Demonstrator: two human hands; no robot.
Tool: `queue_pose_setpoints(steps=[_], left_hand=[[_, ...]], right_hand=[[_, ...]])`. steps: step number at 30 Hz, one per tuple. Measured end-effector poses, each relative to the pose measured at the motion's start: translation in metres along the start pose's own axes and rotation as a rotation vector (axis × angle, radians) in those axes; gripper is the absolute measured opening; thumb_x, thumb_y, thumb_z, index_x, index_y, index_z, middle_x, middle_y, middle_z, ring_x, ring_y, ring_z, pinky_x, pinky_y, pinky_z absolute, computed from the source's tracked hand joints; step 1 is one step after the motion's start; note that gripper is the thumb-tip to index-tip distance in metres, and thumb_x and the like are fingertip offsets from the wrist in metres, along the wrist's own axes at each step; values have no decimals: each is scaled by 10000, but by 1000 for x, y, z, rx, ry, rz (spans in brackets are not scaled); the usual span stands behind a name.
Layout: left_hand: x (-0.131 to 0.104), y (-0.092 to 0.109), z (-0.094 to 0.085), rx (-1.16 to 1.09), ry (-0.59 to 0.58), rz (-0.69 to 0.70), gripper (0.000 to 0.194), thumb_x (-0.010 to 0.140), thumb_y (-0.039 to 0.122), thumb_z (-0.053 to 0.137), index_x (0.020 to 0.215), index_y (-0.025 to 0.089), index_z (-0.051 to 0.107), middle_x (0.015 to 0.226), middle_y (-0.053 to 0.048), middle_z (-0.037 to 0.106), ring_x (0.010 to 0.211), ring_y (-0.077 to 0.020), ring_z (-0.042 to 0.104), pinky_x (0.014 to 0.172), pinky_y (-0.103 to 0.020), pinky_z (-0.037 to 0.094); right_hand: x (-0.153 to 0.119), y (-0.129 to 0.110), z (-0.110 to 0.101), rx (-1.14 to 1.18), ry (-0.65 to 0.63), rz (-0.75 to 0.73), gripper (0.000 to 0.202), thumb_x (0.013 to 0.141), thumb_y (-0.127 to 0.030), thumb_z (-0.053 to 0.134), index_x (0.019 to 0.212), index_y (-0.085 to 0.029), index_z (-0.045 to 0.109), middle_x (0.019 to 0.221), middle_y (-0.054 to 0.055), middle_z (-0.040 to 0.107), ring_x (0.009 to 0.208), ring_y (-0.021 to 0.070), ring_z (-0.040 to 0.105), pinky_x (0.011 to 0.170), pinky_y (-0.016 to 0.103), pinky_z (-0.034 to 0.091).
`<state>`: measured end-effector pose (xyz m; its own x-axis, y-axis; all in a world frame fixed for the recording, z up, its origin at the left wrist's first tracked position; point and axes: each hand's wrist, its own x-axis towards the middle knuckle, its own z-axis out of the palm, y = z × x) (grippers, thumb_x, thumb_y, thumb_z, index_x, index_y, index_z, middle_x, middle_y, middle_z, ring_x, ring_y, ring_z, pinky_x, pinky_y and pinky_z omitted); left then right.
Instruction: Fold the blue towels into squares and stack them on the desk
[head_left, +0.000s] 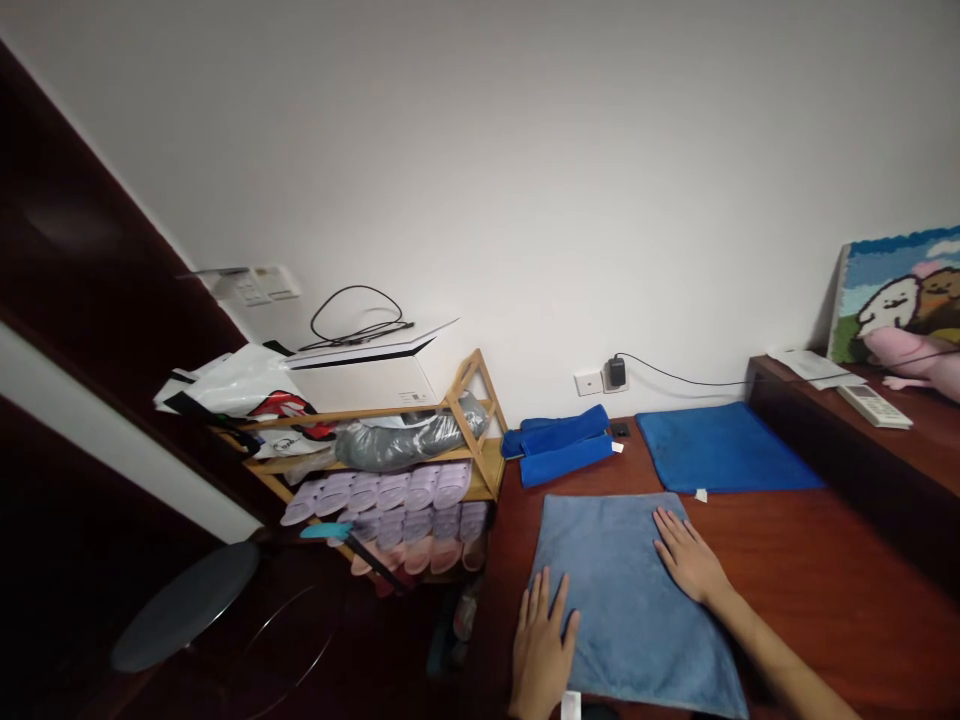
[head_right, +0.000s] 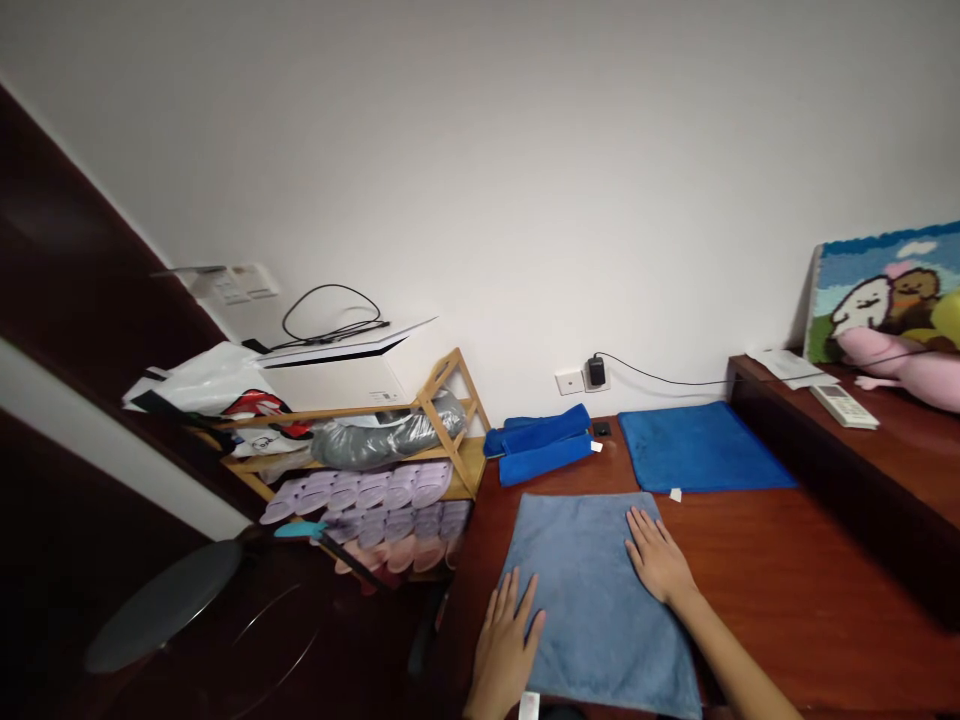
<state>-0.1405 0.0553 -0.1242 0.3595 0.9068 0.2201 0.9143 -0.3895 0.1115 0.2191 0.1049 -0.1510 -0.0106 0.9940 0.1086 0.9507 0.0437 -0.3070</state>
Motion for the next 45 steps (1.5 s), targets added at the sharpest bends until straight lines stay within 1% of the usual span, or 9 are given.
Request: queue_pose_setpoints(steps=[6, 10, 15, 18, 25, 33, 39, 43, 45], left_hand=[[-10, -3, -6, 21, 40, -21, 576, 1073, 397, 388, 1637, 364, 276, 1693, -27, 324, 1532, -299, 371, 1218, -567, 398], [61, 49, -24, -57, 59, 143, 570, 1088, 355, 338, 1650, 311, 254, 1706, -30, 306, 1552, -273, 332, 1241, -521, 372], [145, 101, 3, -148, -36, 348, 564, 1079, 424, 375, 1632, 335, 302, 1699, -32, 325, 1554, -275, 327, 1267, -535, 304], [159, 75, 21, -140, -84, 276, 554, 1072, 503, 382, 1606, 358, 365, 1684, -39, 359, 1552, -263, 334, 1266, -528, 299], [143, -36, 23, 9, -35, 28, 570, 1078, 445, 349, 1619, 265, 352, 1685, -75, 353, 1561, -248, 310, 1253, -487, 324], [141, -37, 18, 30, 19, -43, 557, 1053, 406, 372, 1557, 188, 467, 1649, -118, 420, 1533, -272, 372, 1242, -488, 347], [153, 18, 2, -41, 76, 134, 542, 1067, 378, 343, 1573, 207, 440, 1667, -90, 397, 1548, -247, 342, 1272, -489, 294], [163, 84, 21, -175, 13, 276, 560, 1077, 506, 322, 1581, 287, 432, 1693, -62, 348, 1564, -244, 306, 1273, -480, 292], [164, 91, 32, -190, -12, 196, 572, 1069, 538, 331, 1575, 298, 446, 1683, -72, 366, 1555, -258, 327, 1271, -492, 290]], right_hand=[[27, -13, -11, -13, 66, 152, 719, 1035, -442, 173, 1620, -49, 314, 1705, 133, 272, 1595, 248, 199, 1296, 462, 188], [35, -19, -4, -29, 28, 171, 739, 1023, -456, 205, 1611, -25, 323, 1700, 153, 272, 1592, 271, 209, 1292, 465, 186], [34, -13, 13, -51, 67, 138, 732, 1022, -465, 201, 1618, -59, 328, 1694, 144, 293, 1591, 267, 216, 1288, 481, 180], [34, -10, 15, -76, 60, 142, 742, 1025, -472, 183, 1622, -53, 314, 1697, 139, 287, 1592, 265, 213, 1289, 469, 176], [37, -11, 12, -83, 37, 150, 752, 1025, -487, 163, 1638, -64, 270, 1705, 132, 260, 1594, 257, 207, 1288, 468, 163], [50, -17, -1, -110, -2, 135, 718, 1020, -436, 192, 1620, -66, 324, 1693, 129, 288, 1588, 244, 229, 1290, 464, 159], [35, -24, 4, -82, 33, 159, 743, 1023, -464, 188, 1614, -34, 322, 1692, 144, 284, 1591, 260, 217, 1292, 476, 169], [31, -26, 1, -104, 3, 172, 746, 1024, -457, 160, 1620, -29, 298, 1700, 132, 267, 1597, 256, 193, 1295, 477, 152], [31, -26, -1, -123, -13, 179, 751, 1024, -463, 145, 1624, -33, 284, 1706, 126, 248, 1597, 251, 195, 1293, 472, 157]])
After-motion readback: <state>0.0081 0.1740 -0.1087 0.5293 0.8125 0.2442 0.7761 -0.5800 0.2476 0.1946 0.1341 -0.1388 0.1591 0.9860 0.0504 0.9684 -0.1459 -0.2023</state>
